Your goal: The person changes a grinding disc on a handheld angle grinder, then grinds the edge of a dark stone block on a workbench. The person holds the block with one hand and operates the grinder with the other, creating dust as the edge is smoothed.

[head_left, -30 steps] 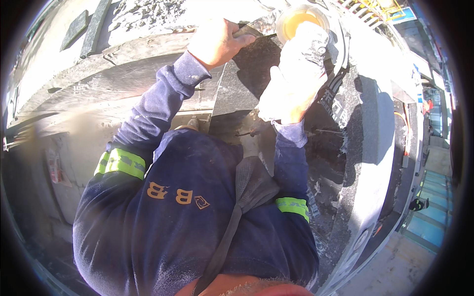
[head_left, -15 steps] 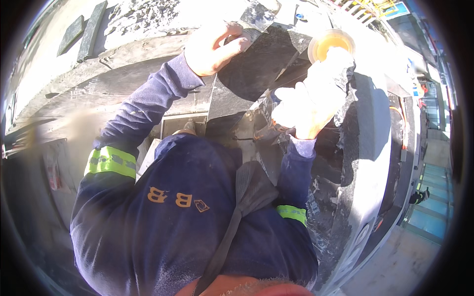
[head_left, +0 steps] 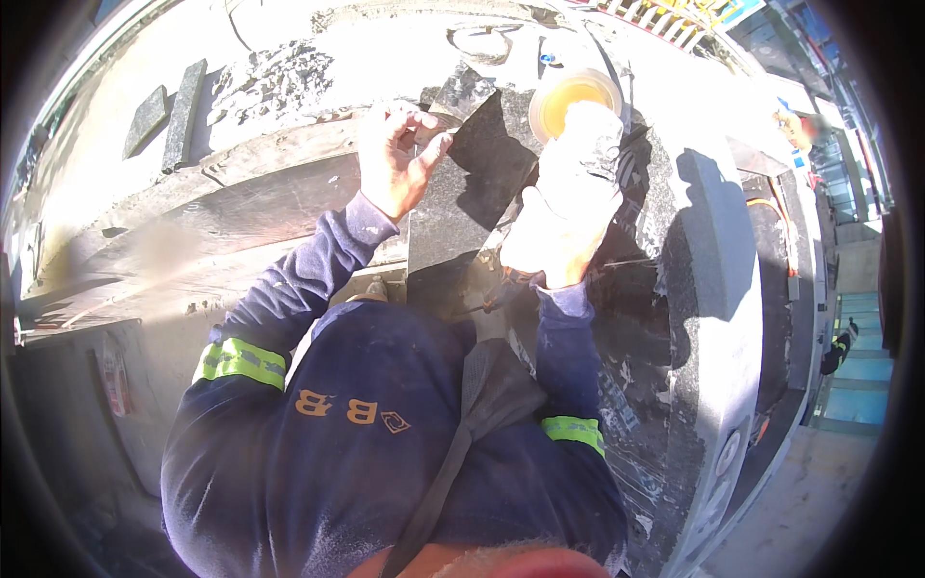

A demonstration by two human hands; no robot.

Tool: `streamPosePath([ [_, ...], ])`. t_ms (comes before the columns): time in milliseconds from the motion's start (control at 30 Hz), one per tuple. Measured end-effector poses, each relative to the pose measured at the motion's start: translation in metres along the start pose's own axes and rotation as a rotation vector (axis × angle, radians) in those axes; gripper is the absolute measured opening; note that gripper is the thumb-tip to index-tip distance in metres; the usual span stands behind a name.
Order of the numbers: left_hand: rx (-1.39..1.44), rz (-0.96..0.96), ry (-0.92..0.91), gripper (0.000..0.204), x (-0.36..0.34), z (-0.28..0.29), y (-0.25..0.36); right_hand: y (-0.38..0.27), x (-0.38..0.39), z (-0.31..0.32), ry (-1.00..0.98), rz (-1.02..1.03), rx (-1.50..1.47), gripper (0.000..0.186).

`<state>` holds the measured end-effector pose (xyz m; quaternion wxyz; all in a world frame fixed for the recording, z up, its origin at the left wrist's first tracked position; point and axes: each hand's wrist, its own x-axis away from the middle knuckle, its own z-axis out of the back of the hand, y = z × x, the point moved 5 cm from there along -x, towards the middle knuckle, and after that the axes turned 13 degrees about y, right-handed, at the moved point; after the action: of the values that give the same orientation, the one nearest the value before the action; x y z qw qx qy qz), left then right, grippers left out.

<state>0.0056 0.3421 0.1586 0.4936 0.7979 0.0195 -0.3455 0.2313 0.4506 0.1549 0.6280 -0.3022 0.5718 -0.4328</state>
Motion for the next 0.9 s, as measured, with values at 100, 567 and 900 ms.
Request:
streamPosePath([
  [100, 0.086, 0.402, 0.101, 0.025, 0.021, -0.008, -0.019, -0.006, -0.001, -0.004, -0.015, 0.05, 0.172, 0.102],
  [567, -0.043, 0.687, -0.109, 0.018, 0.023, -0.031, -0.046, -0.034, 0.009, -0.043, -0.197, -0.067, -0.261, 0.09],
  [900, -0.093, 0.683, -0.139, 0.017, 0.02, -0.027, -0.044, -0.027, 0.007, -0.052, -0.178, -0.056, -0.194, 0.09],
])
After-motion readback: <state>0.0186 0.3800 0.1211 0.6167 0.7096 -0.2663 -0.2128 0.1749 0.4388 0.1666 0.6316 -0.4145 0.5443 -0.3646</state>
